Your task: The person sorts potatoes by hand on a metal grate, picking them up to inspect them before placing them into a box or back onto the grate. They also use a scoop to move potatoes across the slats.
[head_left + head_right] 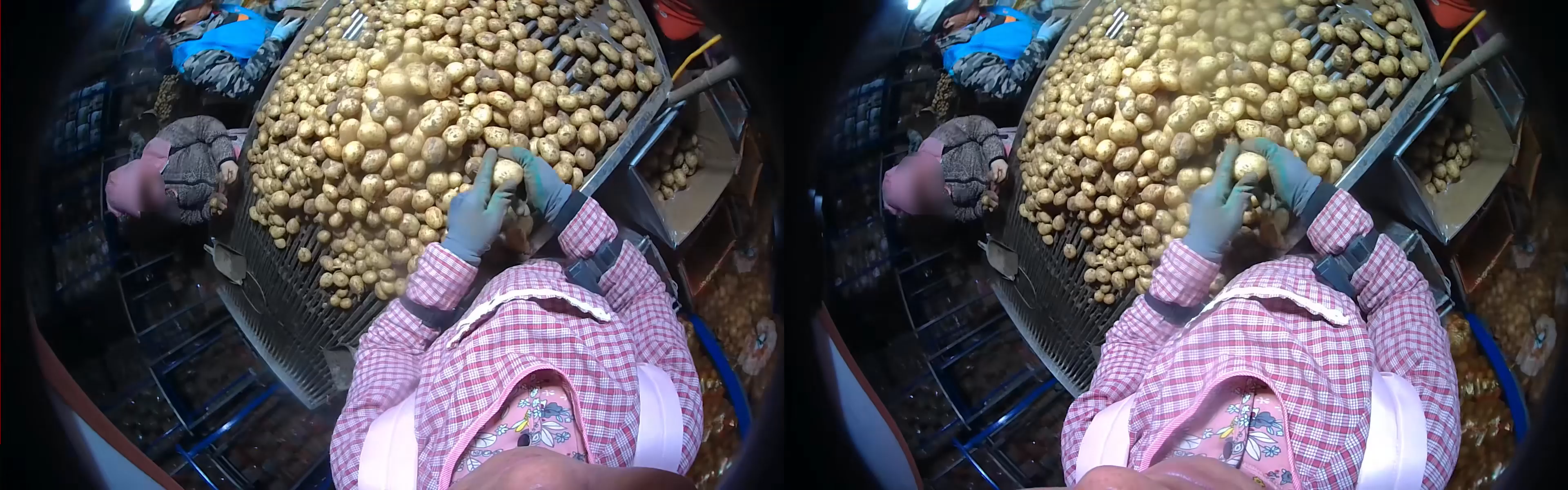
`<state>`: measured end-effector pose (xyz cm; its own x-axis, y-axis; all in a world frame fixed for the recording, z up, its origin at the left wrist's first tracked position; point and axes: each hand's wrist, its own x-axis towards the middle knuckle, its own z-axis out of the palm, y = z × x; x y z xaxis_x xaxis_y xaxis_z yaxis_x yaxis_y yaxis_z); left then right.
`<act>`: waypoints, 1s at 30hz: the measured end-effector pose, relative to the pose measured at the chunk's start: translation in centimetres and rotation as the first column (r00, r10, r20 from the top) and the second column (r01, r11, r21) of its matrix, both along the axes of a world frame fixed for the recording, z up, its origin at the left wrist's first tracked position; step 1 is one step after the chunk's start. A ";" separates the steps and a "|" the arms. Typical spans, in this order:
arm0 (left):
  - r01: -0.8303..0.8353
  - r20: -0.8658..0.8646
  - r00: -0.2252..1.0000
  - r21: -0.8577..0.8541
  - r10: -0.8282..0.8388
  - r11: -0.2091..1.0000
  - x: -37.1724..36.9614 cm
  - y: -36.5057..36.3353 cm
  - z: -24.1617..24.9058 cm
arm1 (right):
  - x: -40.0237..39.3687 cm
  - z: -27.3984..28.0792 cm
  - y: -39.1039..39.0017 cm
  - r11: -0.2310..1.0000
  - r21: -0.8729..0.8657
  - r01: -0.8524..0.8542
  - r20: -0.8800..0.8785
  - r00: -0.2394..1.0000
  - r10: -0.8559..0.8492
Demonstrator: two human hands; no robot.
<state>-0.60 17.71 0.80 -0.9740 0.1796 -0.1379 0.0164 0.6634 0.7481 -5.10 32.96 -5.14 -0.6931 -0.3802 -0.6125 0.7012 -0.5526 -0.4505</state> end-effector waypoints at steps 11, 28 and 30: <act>0.043 -0.106 0.993 -0.088 -0.052 0.995 -3.6 0.7 1.0 | -1.6 -1.4 0.7 0.959 0.250 0.133 -0.372 0.928 -0.031; -0.074 -0.430 0.899 -0.342 -0.086 0.937 -16.2 -9.6 2.8 | -1.8 -0.6 3.8 0.998 0.062 -0.026 -0.309 0.950 0.044; -0.082 -0.418 0.897 -0.477 -0.144 0.875 -19.5 -10.2 1.4 | -1.8 -1.1 4.5 0.989 0.149 -0.006 -0.422 0.904 0.069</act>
<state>-20.10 7.51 2.23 -0.9483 0.2338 0.2147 0.2855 0.9237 0.2553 -6.92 37.50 -6.27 -0.8860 -0.3426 -0.3125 0.4449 -0.4382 -0.7811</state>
